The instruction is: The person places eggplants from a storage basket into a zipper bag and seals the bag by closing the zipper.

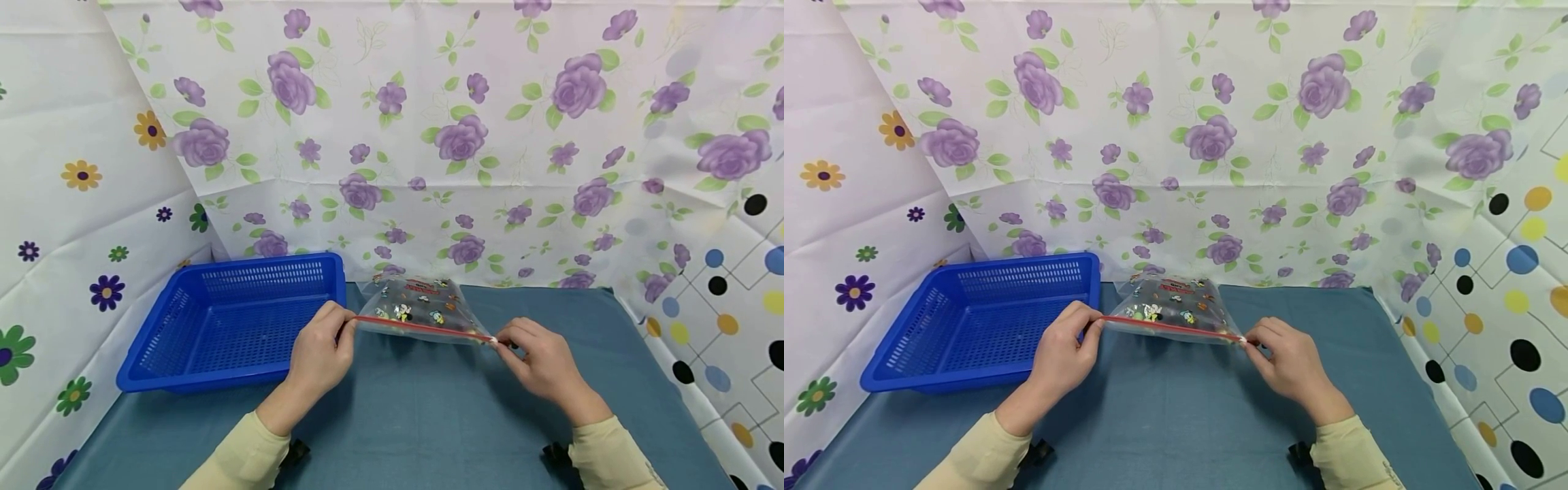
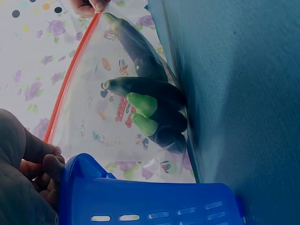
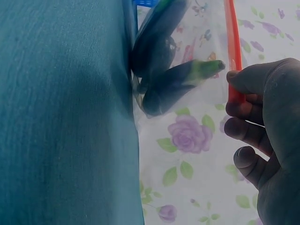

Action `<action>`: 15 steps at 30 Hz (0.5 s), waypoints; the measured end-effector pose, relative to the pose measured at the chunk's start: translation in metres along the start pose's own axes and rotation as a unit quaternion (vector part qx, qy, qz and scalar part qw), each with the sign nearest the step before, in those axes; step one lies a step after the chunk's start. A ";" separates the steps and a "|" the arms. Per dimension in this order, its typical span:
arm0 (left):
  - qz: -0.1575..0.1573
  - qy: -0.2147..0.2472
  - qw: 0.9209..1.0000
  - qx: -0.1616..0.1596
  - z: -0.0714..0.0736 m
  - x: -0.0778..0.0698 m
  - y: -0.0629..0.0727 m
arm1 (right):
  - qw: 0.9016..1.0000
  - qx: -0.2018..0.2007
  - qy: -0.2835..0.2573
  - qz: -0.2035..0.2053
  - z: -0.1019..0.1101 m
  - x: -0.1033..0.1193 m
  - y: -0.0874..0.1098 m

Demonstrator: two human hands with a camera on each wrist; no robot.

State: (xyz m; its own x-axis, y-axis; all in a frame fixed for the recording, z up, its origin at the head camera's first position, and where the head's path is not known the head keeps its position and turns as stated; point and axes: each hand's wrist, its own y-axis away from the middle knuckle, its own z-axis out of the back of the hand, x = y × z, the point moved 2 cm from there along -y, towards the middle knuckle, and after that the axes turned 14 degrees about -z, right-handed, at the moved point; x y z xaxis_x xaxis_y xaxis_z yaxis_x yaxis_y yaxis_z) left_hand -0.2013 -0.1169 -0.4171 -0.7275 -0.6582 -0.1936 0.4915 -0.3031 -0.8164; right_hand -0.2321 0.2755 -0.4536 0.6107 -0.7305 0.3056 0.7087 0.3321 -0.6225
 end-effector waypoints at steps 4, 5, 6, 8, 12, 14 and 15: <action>0.001 0.000 1.000 -0.001 0.000 0.000 0.000 | 1.000 0.001 0.001 -0.008 0.001 -0.001 0.000; 0.002 0.001 1.000 -0.001 0.000 0.001 0.000 | 1.000 0.001 0.002 -0.011 0.001 -0.001 0.000; 0.003 0.000 1.000 -0.001 0.000 0.001 0.000 | 1.000 0.001 0.003 -0.012 0.001 -0.001 0.000; 0.004 0.000 1.000 -0.001 0.001 0.001 0.000 | 1.000 -0.001 0.003 -0.012 0.001 -0.002 0.000; 0.004 0.002 1.000 0.000 0.001 0.001 0.000 | 1.000 -0.001 0.006 -0.010 0.002 -0.003 0.000; 0.004 0.005 1.000 -0.001 0.001 0.001 0.000 | 1.000 -0.001 0.006 -0.011 0.003 -0.003 0.000; 0.004 0.005 1.000 -0.001 0.001 0.001 0.000 | 1.000 0.001 0.008 -0.012 0.003 -0.003 0.000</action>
State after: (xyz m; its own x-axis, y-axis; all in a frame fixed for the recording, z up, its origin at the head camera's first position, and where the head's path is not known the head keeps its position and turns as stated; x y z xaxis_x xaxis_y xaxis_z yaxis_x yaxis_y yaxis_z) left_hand -0.2016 -0.1181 -0.4172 -0.7289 -0.6531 -0.2053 0.4956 -0.2965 -0.8164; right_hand -0.2328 0.2799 -0.4525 0.5876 -0.7479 0.3089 0.7237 0.3151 -0.6139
